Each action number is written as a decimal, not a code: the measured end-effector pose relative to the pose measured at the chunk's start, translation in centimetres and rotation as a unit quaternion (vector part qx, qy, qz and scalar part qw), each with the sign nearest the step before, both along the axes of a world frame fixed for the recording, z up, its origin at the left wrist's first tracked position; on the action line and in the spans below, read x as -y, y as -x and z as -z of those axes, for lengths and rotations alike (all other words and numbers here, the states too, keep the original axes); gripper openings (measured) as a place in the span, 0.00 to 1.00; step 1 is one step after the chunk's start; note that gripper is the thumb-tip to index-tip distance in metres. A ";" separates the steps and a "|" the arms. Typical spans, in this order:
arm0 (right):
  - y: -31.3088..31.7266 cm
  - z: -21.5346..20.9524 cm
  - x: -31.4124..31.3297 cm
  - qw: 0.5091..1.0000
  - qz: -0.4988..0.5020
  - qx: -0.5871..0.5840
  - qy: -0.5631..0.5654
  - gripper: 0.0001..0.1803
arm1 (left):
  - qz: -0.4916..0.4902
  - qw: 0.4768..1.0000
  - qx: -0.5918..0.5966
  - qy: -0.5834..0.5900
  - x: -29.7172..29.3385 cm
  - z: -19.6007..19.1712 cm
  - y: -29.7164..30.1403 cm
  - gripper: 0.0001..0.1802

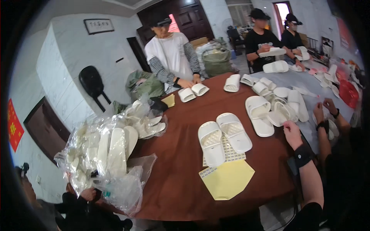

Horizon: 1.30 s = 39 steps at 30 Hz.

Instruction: Applying small circular labels to the inside of white foam slippers and organizing them on a table for production.

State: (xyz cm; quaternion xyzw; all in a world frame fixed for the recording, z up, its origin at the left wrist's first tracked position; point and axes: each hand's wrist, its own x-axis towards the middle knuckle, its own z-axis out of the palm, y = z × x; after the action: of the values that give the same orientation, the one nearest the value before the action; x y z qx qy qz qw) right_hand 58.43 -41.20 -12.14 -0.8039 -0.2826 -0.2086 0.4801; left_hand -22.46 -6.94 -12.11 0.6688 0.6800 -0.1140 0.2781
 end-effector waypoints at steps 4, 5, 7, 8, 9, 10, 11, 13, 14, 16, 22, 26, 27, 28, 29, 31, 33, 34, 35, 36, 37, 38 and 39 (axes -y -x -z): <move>-0.2 0.1 -0.2 1.000 0.027 -0.008 0.002 0.08 | 0.171 0.973 0.047 -0.147 -2.4 3.0 1.6 0.25; -0.4 0.2 -0.5 1.000 0.029 0.005 -0.008 0.08 | 0.159 0.977 0.076 -0.123 -3.3 3.3 0.9 0.24; -0.1 0.0 -0.6 0.998 0.040 0.016 -0.037 0.08 | 0.277 0.931 0.101 -0.214 0.4 -2.4 -5.9 0.21; 0.3 -0.7 -1.1 0.997 0.035 0.017 -0.063 0.08 | 0.244 0.955 0.079 -0.151 0.8 -3.6 -6.8 0.24; 0.8 -1.3 -1.4 0.996 0.021 0.003 -0.084 0.08 | 0.294 0.934 0.086 -0.185 1.0 -3.8 -7.2 0.26; 1.5 -2.0 -1.6 0.994 0.006 -0.009 -0.105 0.09 | 0.342 0.909 0.096 -0.219 1.1 -3.9 -7.6 0.27; 2.3 -2.7 -1.9 0.994 -0.014 -0.006 -0.107 0.10 | 0.360 0.904 0.092 -0.210 1.3 -4.4 -8.1 0.30; 5.0 -5.0 -2.8 0.994 -0.055 -0.011 -0.096 0.10 | 0.414 0.883 0.089 -0.202 4.5 -8.9 -11.6 0.28; 7.2 -6.7 -3.1 0.994 -0.071 -0.020 -0.084 0.10 | 0.430 0.880 0.086 -0.185 4.6 -9.5 -12.9 0.28; 10.8 -9.3 -3.7 0.989 -0.125 0.018 -0.079 0.11 | 0.480 0.852 0.086 -0.189 5.1 -10.9 -14.7 0.28; 23.7 -15.3 -4.6 0.919 -0.395 -0.025 -0.008 0.15 | 0.584 0.799 0.038 -0.138 9.1 -18.6 -21.4 0.31; 30.9 -13.3 -7.2 0.777 -0.615 -0.128 0.037 0.26 | 0.647 0.744 0.078 -0.146 11.9 -22.1 -23.4 0.31; 32.0 -12.8 -7.8 0.775 -0.623 -0.087 0.049 0.30 | 0.660 0.729 0.095 -0.153 12.1 -22.5 -24.2 0.31; 33.0 -12.3 -8.4 0.772 -0.632 -0.046 0.059 0.34 | 0.673 0.713 0.110 -0.161 12.3 -22.9 -24.8 0.31; 33.7 -11.9 -9.1 0.760 -0.644 -0.036 0.078 0.42 | 0.685 0.697 0.123 -0.170 12.4 -23.2 -25.2 0.32; 34.8 -11.3 -9.2 0.764 -0.639 0.020 0.087 0.48 | 0.712 0.660 0.148 -0.190 12.9 -23.8 -26.0 0.32; 35.4 -11.1 -9.6 0.752 -0.655 0.003 0.074 0.49 | 0.723 0.637 0.175 -0.201 13.5 -24.4 -26.4 0.34; 35.8 -11.6 -9.7 0.709 -0.701 -0.053 0.051 0.51 | 0.724 0.638 0.167 -0.205 13.8 -24.7 -26.5 0.34; 36.0 -12.1 -9.7 0.659 -0.744 -0.106 0.028 0.53 | 0.720 0.638 0.185 -0.198 14.1 -24.9 -26.6 0.35; 36.1 -11.9 -9.5 0.658 -0.746 -0.101 0.020 0.53 | 0.717 0.639 0.203 -0.190 14.3 -25.0 -26.7 0.35; 36.3 -11.2 -9.0 0.649 -0.747 -0.145 0.006 0.53 | 0.715 0.644 0.203 -0.183 14.6 -25.1 -26.9 0.36; 36.7 -10.3 -8.7 0.637 -0.748 -0.188 -0.006 0.53 | 0.715 0.645 0.195 -0.188 14.9 -25.1 -27.0 0.36; 37.0 -8.2 -9.1 0.671 -0.728 -0.140 -0.002 0.53 | 0.717 0.645 0.195 -0.180 15.3 -25.0 -27.3 0.35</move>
State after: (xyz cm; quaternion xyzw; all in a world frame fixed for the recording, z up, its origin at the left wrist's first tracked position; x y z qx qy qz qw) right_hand 21.48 -32.14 -3.94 -0.3620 -0.7069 0.3217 0.5155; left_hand 4.84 -22.27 12.93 0.9909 -0.0745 -0.0200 0.1102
